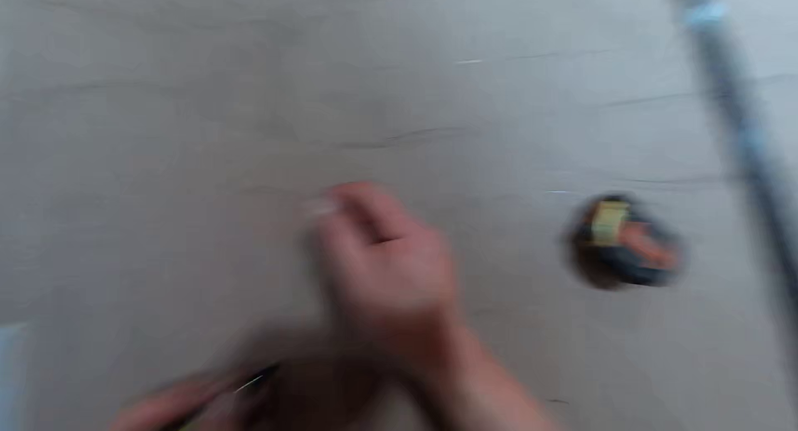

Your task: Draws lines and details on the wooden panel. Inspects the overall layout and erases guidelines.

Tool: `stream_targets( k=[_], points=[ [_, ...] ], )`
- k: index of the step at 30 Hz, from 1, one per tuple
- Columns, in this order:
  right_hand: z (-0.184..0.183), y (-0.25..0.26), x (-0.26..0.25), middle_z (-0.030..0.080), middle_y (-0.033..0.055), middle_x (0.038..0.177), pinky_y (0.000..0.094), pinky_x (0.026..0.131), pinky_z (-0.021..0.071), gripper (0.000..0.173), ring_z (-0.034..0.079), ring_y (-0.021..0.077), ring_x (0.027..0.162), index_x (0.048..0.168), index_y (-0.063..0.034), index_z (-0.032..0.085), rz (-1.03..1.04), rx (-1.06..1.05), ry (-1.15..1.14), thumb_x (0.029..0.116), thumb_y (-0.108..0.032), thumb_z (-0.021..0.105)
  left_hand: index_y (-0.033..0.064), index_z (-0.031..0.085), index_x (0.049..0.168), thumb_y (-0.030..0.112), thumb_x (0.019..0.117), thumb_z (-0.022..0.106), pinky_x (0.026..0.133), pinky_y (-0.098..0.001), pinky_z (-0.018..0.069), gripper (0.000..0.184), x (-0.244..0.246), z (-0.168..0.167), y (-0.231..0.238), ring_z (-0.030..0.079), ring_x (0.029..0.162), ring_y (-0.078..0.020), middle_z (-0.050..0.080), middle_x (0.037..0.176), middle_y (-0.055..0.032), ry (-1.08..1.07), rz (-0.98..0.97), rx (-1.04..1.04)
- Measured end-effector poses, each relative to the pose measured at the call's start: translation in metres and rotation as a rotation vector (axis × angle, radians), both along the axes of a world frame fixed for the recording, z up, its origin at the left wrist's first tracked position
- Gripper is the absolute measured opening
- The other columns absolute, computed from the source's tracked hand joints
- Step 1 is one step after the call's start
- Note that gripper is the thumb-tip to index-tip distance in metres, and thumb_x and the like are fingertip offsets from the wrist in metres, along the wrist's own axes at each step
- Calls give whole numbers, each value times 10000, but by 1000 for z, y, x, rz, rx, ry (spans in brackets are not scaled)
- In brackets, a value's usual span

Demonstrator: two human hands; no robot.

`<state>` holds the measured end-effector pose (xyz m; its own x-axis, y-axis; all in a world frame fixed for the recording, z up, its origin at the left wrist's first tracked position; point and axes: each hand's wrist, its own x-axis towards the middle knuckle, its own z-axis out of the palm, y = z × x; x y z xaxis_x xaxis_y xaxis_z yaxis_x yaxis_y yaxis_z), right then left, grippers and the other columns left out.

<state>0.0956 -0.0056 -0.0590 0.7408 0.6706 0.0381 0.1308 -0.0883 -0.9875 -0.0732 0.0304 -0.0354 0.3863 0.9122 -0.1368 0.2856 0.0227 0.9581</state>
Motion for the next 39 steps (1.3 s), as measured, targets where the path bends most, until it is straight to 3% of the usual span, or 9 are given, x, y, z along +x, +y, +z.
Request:
stream_targets(
  k=[1,2,4,7,13,21,29,34,39],
  points=[
    [-8,10,0,655,-47,726,223,444,497,145,589,39,551,1089,-135,713,9,55,-21,1042,-226,611,97,688,1016,15,973,607,576,-254,593,123,-41,-20,20,688,684,-94,742,896,-7,-29,-111,101],
    [-12,16,1,662,-60,748,227,478,525,152,608,41,583,1090,-134,707,24,73,-41,1055,-232,595,129,701,1007,97,960,667,529,-249,594,66,-57,-30,26,688,645,-97,742,881,-9,-50,-83,156],
    [-14,19,2,673,-53,782,246,535,563,156,641,66,633,1069,-125,695,11,77,-61,1062,-228,577,106,712,929,157,911,735,485,-262,578,59,-60,-35,30,668,576,-130,726,807,-55,-97,13,142],
    [-12,19,0,666,-44,804,236,556,565,168,644,76,651,1070,-123,681,-16,72,-72,1074,-232,554,100,720,898,213,898,762,487,-262,563,121,-59,-31,42,653,560,-151,707,760,-88,-86,-13,74],
    [-12,22,-4,659,-55,798,213,571,558,176,640,62,655,1063,-119,674,-22,75,-82,1078,-227,536,135,714,924,149,892,735,464,-241,530,41,-54,-33,73,614,544,-120,694,775,-43,-52,-185,176],
    [-11,22,-4,659,-58,794,206,571,556,175,640,58,653,1058,-115,675,-25,75,-83,1078,-220,536,117,709,939,108,897,728,456,-238,536,46,-43,-31,83,618,536,-121,699,771,-36,-25,-223,210],
    [-10,20,-2,652,-57,804,207,590,564,166,641,63,664,1063,-113,658,-5,86,-63,1084,-205,522,122,687,841,105,832,734,492,-188,520,51,-58,-32,84,616,596,-43,678,750,34,-47,-481,262],
    [-9,21,-2,651,-56,797,209,580,563,171,639,66,656,1063,-107,662,-3,85,-63,1083,-200,521,129,673,828,126,836,718,476,-183,501,45,-62,-30,87,607,580,-45,668,729,35,-31,-472,261],
    [-11,20,-2,650,-61,794,209,575,566,169,642,61,653,1068,-116,664,-11,87,-71,1082,-208,523,138,659,780,150,849,696,501,-157,485,80,-75,-26,91,591,607,-1,649,724,64,-16,-647,213]
  ],
)
